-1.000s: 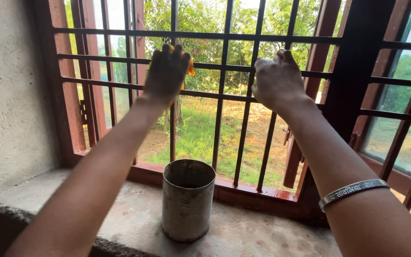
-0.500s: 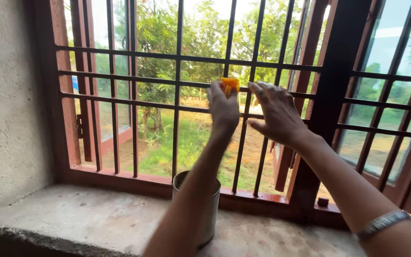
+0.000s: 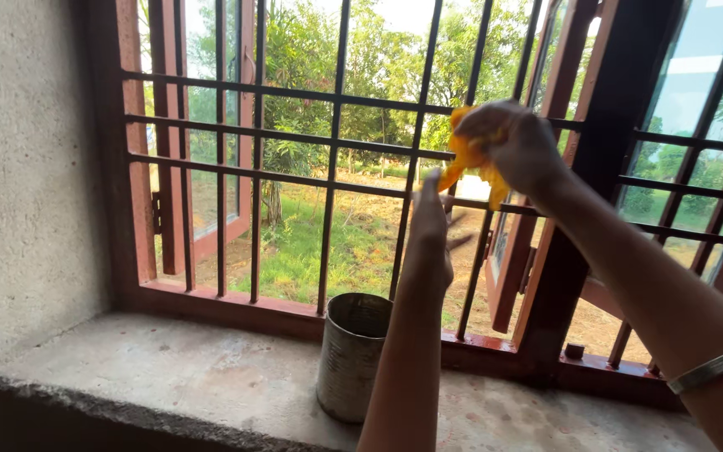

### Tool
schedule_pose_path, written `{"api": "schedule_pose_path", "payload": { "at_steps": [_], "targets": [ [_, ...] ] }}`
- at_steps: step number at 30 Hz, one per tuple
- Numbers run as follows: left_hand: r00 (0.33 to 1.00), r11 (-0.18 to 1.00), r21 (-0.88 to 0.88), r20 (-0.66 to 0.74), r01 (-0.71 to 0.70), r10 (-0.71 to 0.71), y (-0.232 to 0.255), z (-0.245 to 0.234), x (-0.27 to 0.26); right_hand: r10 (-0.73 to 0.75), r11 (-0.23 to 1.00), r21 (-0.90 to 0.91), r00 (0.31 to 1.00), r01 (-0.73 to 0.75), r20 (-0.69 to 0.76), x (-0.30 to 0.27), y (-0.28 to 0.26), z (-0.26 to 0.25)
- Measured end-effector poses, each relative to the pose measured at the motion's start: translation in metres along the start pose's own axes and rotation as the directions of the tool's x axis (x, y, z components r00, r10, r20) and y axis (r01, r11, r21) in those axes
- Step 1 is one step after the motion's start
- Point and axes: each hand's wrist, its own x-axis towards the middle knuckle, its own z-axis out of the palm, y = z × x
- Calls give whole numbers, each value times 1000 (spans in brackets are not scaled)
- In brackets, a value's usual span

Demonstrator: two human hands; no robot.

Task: The person wipes the metal window grille with a yellow cloth. They repeatedly dip the cloth into a metal tin on the windowsill to re-wet it, then continue wiping the grille bars.

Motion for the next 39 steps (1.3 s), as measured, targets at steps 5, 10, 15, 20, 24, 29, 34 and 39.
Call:
{"api": "schedule_pose_path", "payload": {
  "at_steps": [5, 10, 15, 20, 24, 29, 34, 39],
  "targets": [
    [964, 918, -394, 230, -34, 134, -24, -39, 1, 60, 995, 62, 958, -81, 282, -14, -22, 38],
    [978, 785, -616, 119, -61, 169, -46, -68, 23, 224, 941, 114, 840, -318, 495, -23, -43, 51],
    [990, 799, -592, -139, -106, 28, -43, -79, 32, 247, 922, 155, 848, -354, 468, -23, -42, 65],
    [987, 841, -517, -103, -158, 122, -40, -88, 23, 239, 917, 206, 886, -340, 397, -26, -39, 67],
    [989, 886, -441, -79, -144, 122, -39, -90, 22, 127, 988, 31, 901, -153, 415, -24, -37, 67],
    [993, 868, -484, -21, -111, 115, -56, -100, 40, -162, 987, 43, 910, 158, 381, -31, -42, 68],
    [997, 877, -478, -70, -54, 23, -66, -106, 46, -375, 871, -137, 819, 471, 434, -48, -50, 75],
    [991, 952, -288, 48, -103, 122, -48, -96, 30, -371, 850, -212, 834, 482, 408, -39, -35, 70]
  ]
}}
